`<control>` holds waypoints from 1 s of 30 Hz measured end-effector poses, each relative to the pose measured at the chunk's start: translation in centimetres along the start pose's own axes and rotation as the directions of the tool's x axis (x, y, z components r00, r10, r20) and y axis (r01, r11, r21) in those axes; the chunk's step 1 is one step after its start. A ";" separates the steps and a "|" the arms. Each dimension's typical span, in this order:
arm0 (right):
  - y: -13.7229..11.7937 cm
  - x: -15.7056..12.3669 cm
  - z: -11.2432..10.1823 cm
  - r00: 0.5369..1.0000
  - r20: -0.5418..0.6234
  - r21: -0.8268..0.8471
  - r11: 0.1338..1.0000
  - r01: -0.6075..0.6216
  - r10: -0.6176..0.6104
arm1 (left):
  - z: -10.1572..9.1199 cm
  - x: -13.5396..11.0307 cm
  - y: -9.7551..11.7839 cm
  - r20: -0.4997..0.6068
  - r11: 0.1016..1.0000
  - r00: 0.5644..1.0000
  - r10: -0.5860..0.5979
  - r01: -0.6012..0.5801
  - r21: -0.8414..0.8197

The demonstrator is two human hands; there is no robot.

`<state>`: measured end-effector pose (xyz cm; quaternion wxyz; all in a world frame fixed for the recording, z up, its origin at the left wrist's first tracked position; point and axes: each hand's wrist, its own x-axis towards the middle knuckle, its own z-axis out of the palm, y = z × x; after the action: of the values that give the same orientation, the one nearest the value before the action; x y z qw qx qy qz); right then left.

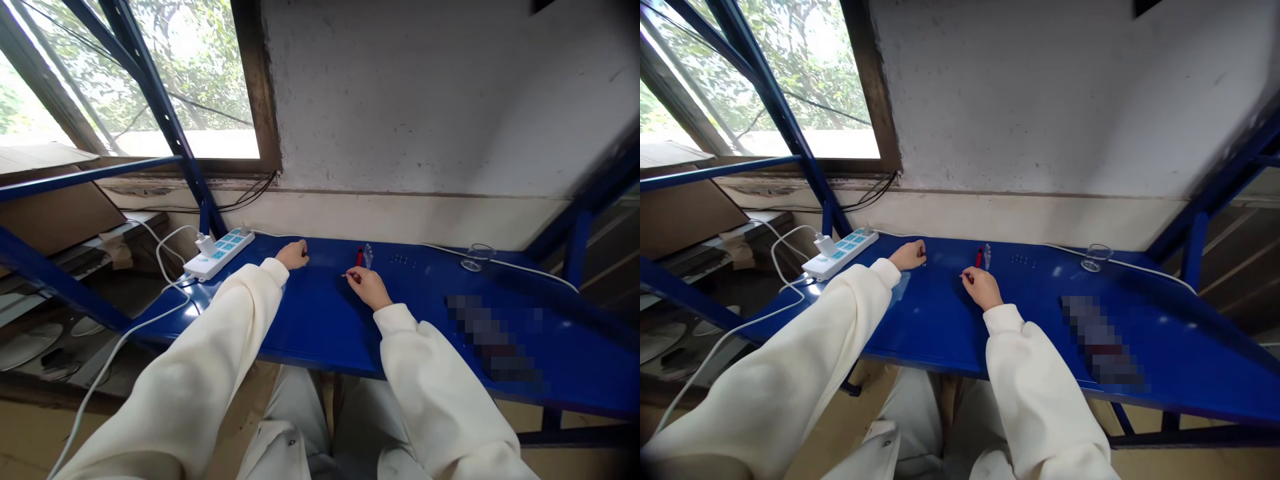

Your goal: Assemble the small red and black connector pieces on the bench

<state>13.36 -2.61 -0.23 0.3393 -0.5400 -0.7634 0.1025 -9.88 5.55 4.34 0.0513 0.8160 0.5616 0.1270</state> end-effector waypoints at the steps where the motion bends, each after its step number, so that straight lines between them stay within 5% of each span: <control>1: 0.0 0.0 0.0 1.000 0.000 -0.001 1.000 0.000 0.000 | 0.1 0.0 0.0 0.010 1.000 1.000 -0.008 0.008 0.008; 30: 0.2 0.1 0.1 1.000 -0.016 0.006 1.000 0.010 -0.010 | 1.8 -0.1 0.1 0.038 0.998 0.997 -0.070 0.070 -0.001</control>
<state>13.43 -2.45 -0.32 0.3479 -0.5359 -0.7629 0.0989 -9.38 5.54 2.59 0.0673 0.7982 0.5884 0.1100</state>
